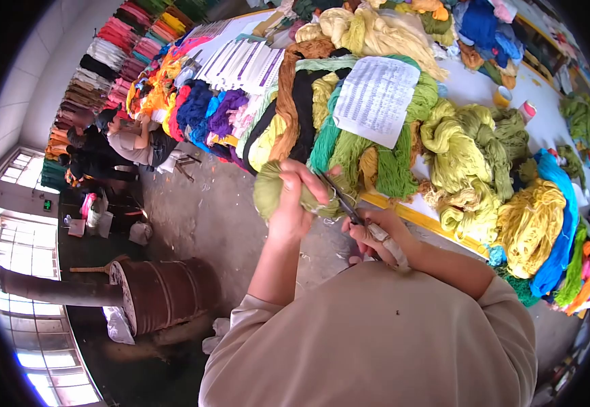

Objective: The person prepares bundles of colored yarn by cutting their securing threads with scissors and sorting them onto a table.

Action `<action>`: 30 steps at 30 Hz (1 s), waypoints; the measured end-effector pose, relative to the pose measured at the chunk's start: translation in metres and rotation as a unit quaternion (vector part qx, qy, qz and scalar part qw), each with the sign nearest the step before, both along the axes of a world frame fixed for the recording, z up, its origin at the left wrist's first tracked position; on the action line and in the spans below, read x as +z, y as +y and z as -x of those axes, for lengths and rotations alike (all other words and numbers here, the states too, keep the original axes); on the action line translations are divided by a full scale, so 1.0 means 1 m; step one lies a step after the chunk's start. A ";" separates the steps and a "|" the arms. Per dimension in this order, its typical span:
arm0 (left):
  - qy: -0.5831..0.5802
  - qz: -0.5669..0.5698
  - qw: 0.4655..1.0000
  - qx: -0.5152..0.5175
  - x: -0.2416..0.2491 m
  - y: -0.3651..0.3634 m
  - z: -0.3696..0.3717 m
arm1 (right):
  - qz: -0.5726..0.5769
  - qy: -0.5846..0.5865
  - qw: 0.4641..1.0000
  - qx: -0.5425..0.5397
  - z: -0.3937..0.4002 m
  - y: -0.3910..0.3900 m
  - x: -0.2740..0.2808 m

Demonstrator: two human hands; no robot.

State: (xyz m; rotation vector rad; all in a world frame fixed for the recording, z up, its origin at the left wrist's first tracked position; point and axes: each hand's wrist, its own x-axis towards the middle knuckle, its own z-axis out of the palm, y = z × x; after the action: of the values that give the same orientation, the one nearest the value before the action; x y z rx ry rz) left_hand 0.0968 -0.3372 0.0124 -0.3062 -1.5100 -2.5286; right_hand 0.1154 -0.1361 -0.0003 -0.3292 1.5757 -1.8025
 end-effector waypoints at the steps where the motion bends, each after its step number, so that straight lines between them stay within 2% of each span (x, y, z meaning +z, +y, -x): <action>1: 0.021 0.018 0.999 -0.016 -0.005 0.000 -0.002 | 0.001 0.000 1.000 -0.001 0.003 -0.002 -0.010; 3: 0.017 0.068 0.997 -0.028 -0.007 0.004 -0.009 | -0.069 0.203 0.977 0.011 0.012 -0.007 -0.030; 5: 0.026 0.084 0.995 -0.050 -0.009 -0.001 -0.008 | -0.080 0.173 0.982 0.012 0.011 -0.009 -0.025; 7: 0.030 0.068 0.997 -0.032 -0.005 -0.011 -0.002 | -0.034 0.096 0.995 -0.007 0.004 -0.012 -0.020; 8: 0.013 0.056 0.998 -0.016 -0.006 -0.016 0.001 | -0.033 0.096 0.995 -0.004 0.001 -0.011 -0.017; 10: 0.009 0.047 0.999 -0.004 -0.015 -0.023 0.001 | -0.024 0.008 0.999 0.027 -0.001 -0.007 -0.012; 11: 0.020 0.081 0.997 -0.003 -0.020 -0.016 -0.004 | -0.024 0.009 0.999 0.026 0.000 -0.010 -0.016; 13: -0.007 0.079 0.997 0.004 -0.023 -0.007 -0.010 | 0.010 0.024 0.999 -0.034 -0.001 -0.021 -0.033; 14: 0.024 0.068 0.997 -0.010 -0.022 -0.002 -0.009 | 0.018 0.092 0.995 -0.037 0.003 -0.023 -0.036; 17: 0.008 0.010 1.000 -0.014 -0.013 -0.004 -0.007 | -0.017 0.071 0.997 -0.006 0.004 -0.021 -0.030; 21: 0.002 0.023 1.000 -0.006 -0.008 -0.003 -0.011 | -0.024 0.051 0.998 -0.013 -0.005 -0.018 -0.022; 23: -0.022 0.028 0.996 0.083 -0.008 -0.003 -0.012 | 0.051 0.051 0.994 -0.084 -0.008 -0.022 -0.026; 24: -0.014 -0.018 0.995 0.095 -0.011 -0.005 -0.010 | 0.042 0.046 0.994 -0.087 -0.003 -0.019 -0.028; 26: -0.020 0.001 0.991 0.135 -0.013 -0.003 -0.008 | 0.090 0.268 0.942 -0.178 0.004 -0.022 -0.025; 27: -0.063 -0.011 0.989 0.131 -0.013 0.002 -0.012 | 0.078 0.334 0.917 -0.204 0.009 -0.026 -0.021; 29: -0.070 -0.052 0.991 0.102 -0.016 0.015 -0.015 | -0.044 0.497 0.837 -0.227 0.019 -0.030 -0.014; 30: -0.066 -0.065 0.991 0.096 -0.019 0.020 -0.015 | -0.046 0.552 0.798 -0.237 0.023 -0.031 -0.013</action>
State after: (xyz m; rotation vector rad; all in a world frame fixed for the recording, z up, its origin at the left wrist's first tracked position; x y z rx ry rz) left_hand 0.1120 -0.3173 -0.0065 0.0250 -1.3381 -2.5181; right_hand 0.0920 -0.1669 -0.0133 -1.1909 2.7194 -1.9826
